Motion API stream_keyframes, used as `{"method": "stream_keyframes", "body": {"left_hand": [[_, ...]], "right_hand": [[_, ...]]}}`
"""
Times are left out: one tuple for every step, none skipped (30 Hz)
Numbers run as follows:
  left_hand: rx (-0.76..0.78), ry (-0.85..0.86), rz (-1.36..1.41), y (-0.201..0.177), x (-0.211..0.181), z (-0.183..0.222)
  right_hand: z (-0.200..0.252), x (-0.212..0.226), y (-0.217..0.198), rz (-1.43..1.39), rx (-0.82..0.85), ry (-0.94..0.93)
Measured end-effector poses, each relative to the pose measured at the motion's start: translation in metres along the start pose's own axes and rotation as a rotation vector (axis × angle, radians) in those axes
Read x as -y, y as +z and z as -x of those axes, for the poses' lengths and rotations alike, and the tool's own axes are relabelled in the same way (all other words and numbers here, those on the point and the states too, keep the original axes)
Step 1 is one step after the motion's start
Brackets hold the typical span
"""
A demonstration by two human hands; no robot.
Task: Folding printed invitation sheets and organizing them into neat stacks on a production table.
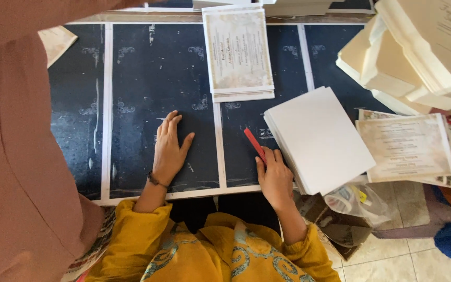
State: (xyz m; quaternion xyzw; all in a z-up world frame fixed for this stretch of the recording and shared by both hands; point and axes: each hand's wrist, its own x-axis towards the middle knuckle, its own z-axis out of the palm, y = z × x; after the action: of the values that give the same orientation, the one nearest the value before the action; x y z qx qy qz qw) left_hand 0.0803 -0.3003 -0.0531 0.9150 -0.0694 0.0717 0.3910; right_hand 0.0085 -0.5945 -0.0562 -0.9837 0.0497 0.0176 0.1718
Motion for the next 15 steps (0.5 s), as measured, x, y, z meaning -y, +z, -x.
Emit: {"method": "stream_keyframes", "body": {"left_hand": [[0.032, -0.006, -0.094, 0.000, -0.002, 0.005], [0.065, -0.012, -0.189, 0.000, -0.004, 0.011], [0.055, -0.014, -0.193, 0.001, -0.007, 0.012], [0.074, -0.014, -0.248, 0.002, -0.009, 0.014], [0.095, -0.015, -0.302, 0.004, -0.011, 0.016], [0.087, -0.017, -0.306, 0.003, -0.009, 0.016], [0.090, -0.004, -0.320, 0.004, -0.008, 0.017], [0.093, 0.008, -0.334, 0.005, -0.007, 0.017], [0.091, 0.008, -0.334, 0.005, -0.007, 0.018], [0.091, 0.000, -0.317, 0.005, -0.007, 0.018], [0.089, -0.007, -0.302, 0.005, -0.007, 0.018], [0.086, -0.007, -0.302, 0.005, -0.006, 0.018], [0.077, 0.004, -0.300, 0.006, -0.004, 0.018], [0.068, 0.014, -0.297, 0.006, -0.003, 0.019], [0.063, 0.012, -0.297, 0.007, -0.001, 0.019]], "right_hand": [[-0.001, -0.002, 0.002, -0.004, -0.002, -0.011], [-0.001, -0.003, 0.004, -0.008, -0.003, -0.021], [0.000, -0.001, 0.002, -0.011, -0.006, -0.031], [0.000, 0.000, 0.000, -0.011, -0.014, -0.033], [0.001, 0.001, -0.003, -0.010, -0.021, -0.033], [0.001, 0.005, -0.006, -0.012, -0.024, -0.042], [0.002, 0.007, -0.009, -0.019, -0.025, -0.045], [0.004, 0.009, -0.013, -0.025, -0.027, -0.049], [0.004, 0.008, -0.011, -0.024, -0.027, -0.050], [0.005, 0.007, -0.010, -0.014, -0.033, -0.055], [0.005, 0.007, -0.010, -0.005, -0.040, -0.060], [0.004, 0.006, -0.008, -0.005, -0.042, -0.062], [0.004, 0.005, -0.007, 0.001, -0.047, -0.064], [0.003, 0.004, -0.006, 0.007, -0.052, -0.065], [0.004, 0.005, -0.006, 0.008, -0.053, -0.070]]}}
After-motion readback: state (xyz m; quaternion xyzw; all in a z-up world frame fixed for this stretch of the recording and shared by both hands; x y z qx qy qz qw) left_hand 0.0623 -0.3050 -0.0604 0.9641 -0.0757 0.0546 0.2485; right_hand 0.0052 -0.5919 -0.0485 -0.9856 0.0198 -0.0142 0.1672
